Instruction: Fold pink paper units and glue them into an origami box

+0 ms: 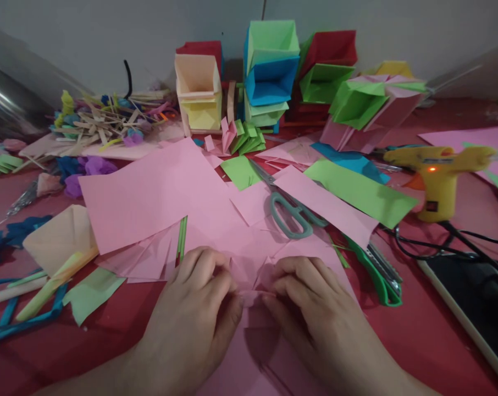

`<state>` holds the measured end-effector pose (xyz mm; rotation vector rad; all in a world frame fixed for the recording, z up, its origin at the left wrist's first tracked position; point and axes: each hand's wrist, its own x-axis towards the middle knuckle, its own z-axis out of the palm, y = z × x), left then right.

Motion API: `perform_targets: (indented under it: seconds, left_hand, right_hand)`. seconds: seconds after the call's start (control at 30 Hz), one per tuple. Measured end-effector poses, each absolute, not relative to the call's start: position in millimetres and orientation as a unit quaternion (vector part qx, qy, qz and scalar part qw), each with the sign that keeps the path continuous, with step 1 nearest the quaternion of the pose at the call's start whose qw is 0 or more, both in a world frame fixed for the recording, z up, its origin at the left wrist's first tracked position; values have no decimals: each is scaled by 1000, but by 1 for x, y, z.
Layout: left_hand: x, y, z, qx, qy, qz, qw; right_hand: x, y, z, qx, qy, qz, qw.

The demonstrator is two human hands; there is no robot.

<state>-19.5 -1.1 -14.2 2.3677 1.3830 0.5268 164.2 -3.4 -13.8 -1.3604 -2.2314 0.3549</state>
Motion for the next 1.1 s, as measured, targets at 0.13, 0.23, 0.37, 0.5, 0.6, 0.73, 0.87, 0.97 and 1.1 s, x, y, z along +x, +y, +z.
perform_targets:
  seconds: [0.13, 0.23, 0.37, 0.5, 0.6, 0.73, 0.87, 0.97, 1.1]
  left_hand:
    - [-18, -1, -15, 831, 494, 190, 170]
    - [-18, 0, -15, 831, 493, 190, 174]
    - [-21, 1, -16, 830, 493, 185, 184]
    - [-22, 1, -17, 830, 492, 183, 188]
    - [-22, 1, -16, 833, 491, 182, 179]
    - [-19, 1, -15, 836, 492, 179, 163]
    - [-20, 1, -17, 828, 501, 181, 175]
    - [-23, 1, -19, 820, 506, 198, 180]
    - [-24, 0, -19, 821, 502, 206, 181]
  right_hand:
    - [164, -2, -15, -501, -821, 124, 243]
    - [163, -3, -15, -503, -818, 135, 246]
    - [161, -6, -14, -512, -818, 129, 228]
    - [159, -8, -15, -513, -823, 104, 220]
    - [159, -8, -15, -510, -827, 88, 220]
    - [158, -7, -14, -521, -821, 96, 212]
    - [157, -6, -12, -524, -820, 111, 203]
    - [159, -5, -12, -528, -812, 121, 218]
    - [162, -3, -12, -530, -800, 160, 230]
